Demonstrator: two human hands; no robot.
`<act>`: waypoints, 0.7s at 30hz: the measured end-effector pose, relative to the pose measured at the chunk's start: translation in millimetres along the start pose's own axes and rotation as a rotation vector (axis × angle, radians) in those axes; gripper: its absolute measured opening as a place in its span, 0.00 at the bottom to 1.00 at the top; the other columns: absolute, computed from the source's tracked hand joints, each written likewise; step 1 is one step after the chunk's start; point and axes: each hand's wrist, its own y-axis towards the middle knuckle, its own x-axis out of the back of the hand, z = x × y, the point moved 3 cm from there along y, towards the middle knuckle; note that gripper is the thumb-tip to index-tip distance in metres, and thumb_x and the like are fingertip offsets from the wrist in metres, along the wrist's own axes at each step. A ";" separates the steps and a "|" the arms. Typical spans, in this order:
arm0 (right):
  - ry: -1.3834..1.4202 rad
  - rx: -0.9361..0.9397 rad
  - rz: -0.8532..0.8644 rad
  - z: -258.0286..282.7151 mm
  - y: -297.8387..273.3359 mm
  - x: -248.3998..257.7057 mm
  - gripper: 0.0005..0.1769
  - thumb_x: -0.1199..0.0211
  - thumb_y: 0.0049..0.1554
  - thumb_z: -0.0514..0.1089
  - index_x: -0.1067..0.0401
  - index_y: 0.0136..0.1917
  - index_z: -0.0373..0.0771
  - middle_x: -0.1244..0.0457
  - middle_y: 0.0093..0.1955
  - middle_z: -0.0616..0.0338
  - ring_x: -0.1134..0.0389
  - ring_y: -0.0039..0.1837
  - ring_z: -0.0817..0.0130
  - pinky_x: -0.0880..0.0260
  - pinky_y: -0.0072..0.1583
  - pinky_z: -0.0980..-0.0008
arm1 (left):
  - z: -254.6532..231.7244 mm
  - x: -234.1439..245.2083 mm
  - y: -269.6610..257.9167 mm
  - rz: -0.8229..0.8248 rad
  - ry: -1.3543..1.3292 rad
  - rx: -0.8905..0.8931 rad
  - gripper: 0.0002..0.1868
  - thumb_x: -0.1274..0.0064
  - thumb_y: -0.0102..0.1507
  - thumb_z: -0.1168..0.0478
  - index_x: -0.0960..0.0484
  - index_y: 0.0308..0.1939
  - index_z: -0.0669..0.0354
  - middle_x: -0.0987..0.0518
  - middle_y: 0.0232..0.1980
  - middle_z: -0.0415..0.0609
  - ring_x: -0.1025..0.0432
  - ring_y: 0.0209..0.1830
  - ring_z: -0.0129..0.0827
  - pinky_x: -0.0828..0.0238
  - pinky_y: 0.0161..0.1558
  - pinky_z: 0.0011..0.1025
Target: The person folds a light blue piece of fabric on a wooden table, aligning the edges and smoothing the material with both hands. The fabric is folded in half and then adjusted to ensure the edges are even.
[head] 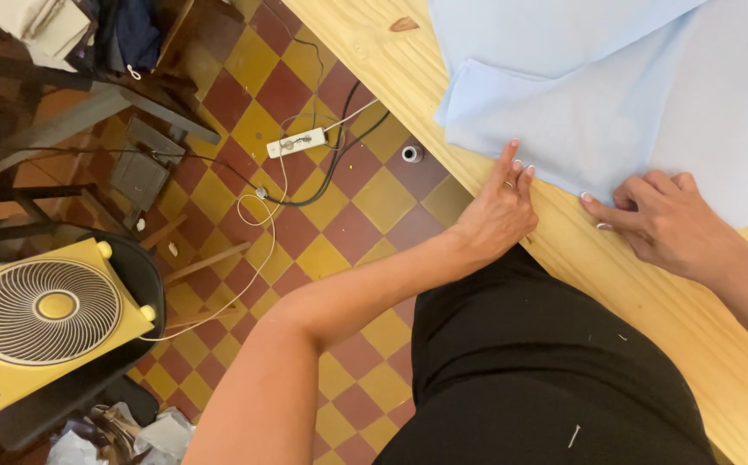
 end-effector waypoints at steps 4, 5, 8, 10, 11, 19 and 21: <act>0.017 -0.027 -0.005 4.2 3.4 6.2 0.32 0.38 0.61 0.45 0.37 0.75 0.69 0.43 0.48 0.66 0.41 0.49 0.62 0.45 0.52 0.59 | 21.9 19.0 0.5 -0.296 -0.143 0.094 0.14 0.52 0.58 0.76 0.16 0.44 0.79 0.24 0.33 0.62 0.28 0.37 0.54 0.49 0.76 0.67; 0.061 -0.050 -0.001 3.9 3.6 6.2 0.31 0.38 0.60 0.43 0.34 0.73 0.68 0.43 0.48 0.66 0.41 0.49 0.62 0.48 0.51 0.59 | 28.9 27.6 0.5 -0.402 -0.244 0.034 0.12 0.51 0.62 0.74 0.16 0.47 0.74 0.21 0.34 0.58 0.25 0.38 0.48 0.44 0.74 0.60; 0.150 -0.134 0.014 5.3 -0.4 0.7 0.28 0.39 0.62 0.42 0.30 0.71 0.70 0.43 0.48 0.66 0.41 0.51 0.60 0.50 0.52 0.58 | 29.4 37.3 4.5 -0.598 -0.403 -0.080 0.09 0.52 0.68 0.72 0.17 0.49 0.69 0.20 0.36 0.52 0.27 0.35 0.40 0.34 0.67 0.50; 0.193 -0.190 0.016 3.5 -1.4 -6.3 0.27 0.40 0.63 0.44 0.30 0.71 0.73 0.43 0.49 0.66 0.41 0.53 0.59 0.49 0.53 0.57 | 26.1 35.2 9.6 -0.688 -0.448 -0.131 0.09 0.54 0.69 0.72 0.18 0.47 0.69 0.23 0.37 0.51 0.32 0.33 0.39 0.29 0.60 0.47; 0.238 -0.216 0.002 2.2 -2.1 -8.7 0.29 0.40 0.61 0.40 0.28 0.69 0.72 0.44 0.49 0.67 0.41 0.54 0.60 0.49 0.54 0.57 | 26.4 33.6 12.5 -0.713 -0.473 -0.115 0.09 0.55 0.69 0.72 0.18 0.44 0.67 0.25 0.38 0.50 0.32 0.35 0.39 0.29 0.56 0.44; 1.008 -0.678 -0.307 18.5 -3.1 45.2 0.18 0.33 0.61 0.35 0.23 0.65 0.43 0.44 0.53 0.64 0.44 0.54 0.74 0.49 0.53 0.77 | 40.8 26.1 28.5 -0.843 -0.503 -0.277 0.09 0.54 0.69 0.70 0.18 0.39 0.66 0.27 0.36 0.50 0.33 0.34 0.40 0.28 0.46 0.38; 1.194 -0.872 -0.527 20.7 -18.9 55.2 0.19 0.35 0.64 0.34 0.27 0.68 0.40 0.42 0.57 0.61 0.41 0.57 0.72 0.37 0.58 0.78 | 44.1 29.3 30.6 -0.866 -0.482 -0.347 0.12 0.59 0.70 0.71 0.21 0.36 0.67 0.32 0.31 0.49 0.37 0.31 0.39 0.29 0.43 0.36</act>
